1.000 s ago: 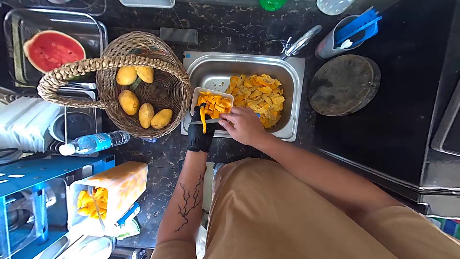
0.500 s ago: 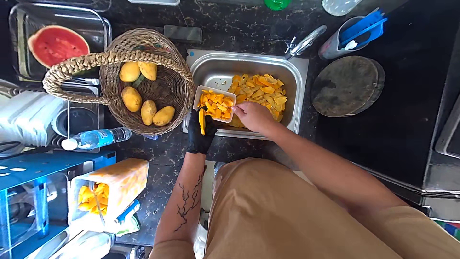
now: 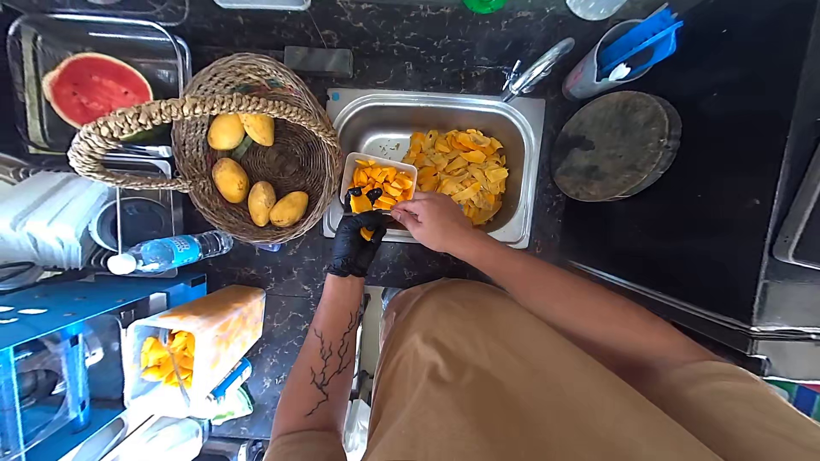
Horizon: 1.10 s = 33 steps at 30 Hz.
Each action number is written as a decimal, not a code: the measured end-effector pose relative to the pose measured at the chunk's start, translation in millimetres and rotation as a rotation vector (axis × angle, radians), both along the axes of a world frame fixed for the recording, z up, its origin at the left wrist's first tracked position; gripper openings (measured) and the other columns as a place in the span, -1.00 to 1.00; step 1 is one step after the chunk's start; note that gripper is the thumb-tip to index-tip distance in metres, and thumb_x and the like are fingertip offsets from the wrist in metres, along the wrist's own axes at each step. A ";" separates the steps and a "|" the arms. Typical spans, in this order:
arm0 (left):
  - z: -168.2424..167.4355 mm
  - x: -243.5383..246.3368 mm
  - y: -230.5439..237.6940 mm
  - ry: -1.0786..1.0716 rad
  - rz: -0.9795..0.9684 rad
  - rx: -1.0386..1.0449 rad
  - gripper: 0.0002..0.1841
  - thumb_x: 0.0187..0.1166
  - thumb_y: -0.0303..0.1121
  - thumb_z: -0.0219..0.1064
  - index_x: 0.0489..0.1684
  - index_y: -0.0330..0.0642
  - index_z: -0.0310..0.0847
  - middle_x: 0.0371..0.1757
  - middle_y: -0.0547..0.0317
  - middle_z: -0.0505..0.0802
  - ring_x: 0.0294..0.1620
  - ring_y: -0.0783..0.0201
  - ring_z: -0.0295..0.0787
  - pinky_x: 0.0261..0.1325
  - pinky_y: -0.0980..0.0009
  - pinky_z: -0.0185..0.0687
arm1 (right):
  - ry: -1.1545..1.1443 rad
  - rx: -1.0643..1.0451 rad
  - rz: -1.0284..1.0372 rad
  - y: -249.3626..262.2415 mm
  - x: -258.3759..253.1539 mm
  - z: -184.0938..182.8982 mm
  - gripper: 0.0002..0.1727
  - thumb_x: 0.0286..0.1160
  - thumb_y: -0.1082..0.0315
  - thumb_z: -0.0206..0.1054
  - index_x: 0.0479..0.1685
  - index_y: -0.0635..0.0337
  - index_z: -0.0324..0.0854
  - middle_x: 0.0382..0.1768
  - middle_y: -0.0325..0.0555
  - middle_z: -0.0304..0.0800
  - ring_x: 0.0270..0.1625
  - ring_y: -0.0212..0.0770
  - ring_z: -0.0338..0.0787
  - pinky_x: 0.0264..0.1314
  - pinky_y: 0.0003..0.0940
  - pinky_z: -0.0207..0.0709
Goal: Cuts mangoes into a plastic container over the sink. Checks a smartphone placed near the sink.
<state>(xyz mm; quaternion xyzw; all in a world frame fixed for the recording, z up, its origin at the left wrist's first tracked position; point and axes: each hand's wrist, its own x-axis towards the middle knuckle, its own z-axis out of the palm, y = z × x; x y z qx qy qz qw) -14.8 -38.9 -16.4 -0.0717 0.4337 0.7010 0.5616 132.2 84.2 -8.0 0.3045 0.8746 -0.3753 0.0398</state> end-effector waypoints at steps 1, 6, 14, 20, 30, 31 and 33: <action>-1.9 1.6 2.0 0.001 0.025 0.008 -0.48 0.34 -0.70 0.13 0.29 -0.02 0.44 0.06 0.01 0.80 -0.52 0.42 0.62 -0.63 0.58 0.46 | -0.015 0.005 -0.031 -2.0 -0.9 -4.2 -0.52 0.79 -0.14 0.02 0.15 -0.24 0.86 -0.17 -0.20 0.83 0.04 -0.15 0.79 0.20 -0.01 0.61; -12.6 10.1 12.7 -0.065 0.186 -0.006 -0.64 0.50 -0.62 -0.01 0.20 -0.07 0.39 0.04 0.01 0.73 -0.60 0.38 0.53 -0.68 0.53 0.41 | -0.156 -0.081 -0.118 -4.8 -5.5 -13.0 -0.49 0.81 -0.13 -0.01 0.15 -0.15 0.85 -0.02 -0.10 0.87 0.15 -0.05 0.81 0.18 0.10 0.64; -3.5 16.4 26.9 0.141 0.165 -0.421 -0.57 0.61 -0.49 0.09 0.47 -0.04 0.35 -0.02 0.00 0.77 -0.52 0.28 0.58 -0.53 0.36 0.54 | -0.574 -0.373 -0.207 31.7 8.1 -5.1 -0.35 0.85 -0.12 -0.11 -0.13 0.23 0.75 -0.20 0.21 0.82 -0.07 0.22 0.85 -0.06 0.34 0.63; 11.3 23.7 65.5 0.404 -0.341 0.023 -0.39 0.82 0.03 -0.01 0.84 0.07 0.10 0.76 0.21 0.39 0.68 0.22 0.36 0.64 0.08 0.39 | -0.531 -0.378 -0.342 43.4 116.6 -5.3 -0.41 0.85 -0.10 -0.04 0.02 0.21 0.74 -0.18 0.22 0.81 -0.12 0.22 0.83 0.01 0.36 0.62; -40.6 46.2 295.7 1.488 -0.903 -0.027 -0.49 0.57 -0.36 0.39 0.53 -0.17 0.47 0.37 -0.12 0.74 0.36 -0.01 0.69 0.40 -0.09 0.61 | -0.361 -0.461 -0.929 -29.0 218.7 5.4 -0.55 0.83 0.09 0.01 0.54 0.10 0.34 0.00 0.16 0.82 0.06 0.18 0.86 0.14 0.24 0.68; -47.2 48.2 309.5 1.638 -1.002 -0.023 -0.43 0.57 -0.43 0.36 0.62 -0.27 0.37 0.49 -0.27 0.64 0.51 -0.16 0.57 0.54 -0.18 0.46 | -0.376 -0.450 -0.960 -30.8 220.2 4.7 -0.56 0.82 0.10 0.01 0.53 0.07 0.35 0.05 0.17 0.81 0.11 0.20 0.85 0.16 0.28 0.67; -42.0 60.3 313.2 1.941 -1.066 -0.122 -0.49 0.62 -0.38 0.35 0.48 -0.53 0.46 0.40 -0.51 0.64 0.49 -0.35 0.55 0.59 -0.21 0.35 | -0.360 -0.426 -1.023 -33.1 226.5 -4.4 -0.58 0.80 0.10 0.04 0.51 0.00 0.42 0.14 0.13 0.80 0.18 0.18 0.84 0.20 0.29 0.67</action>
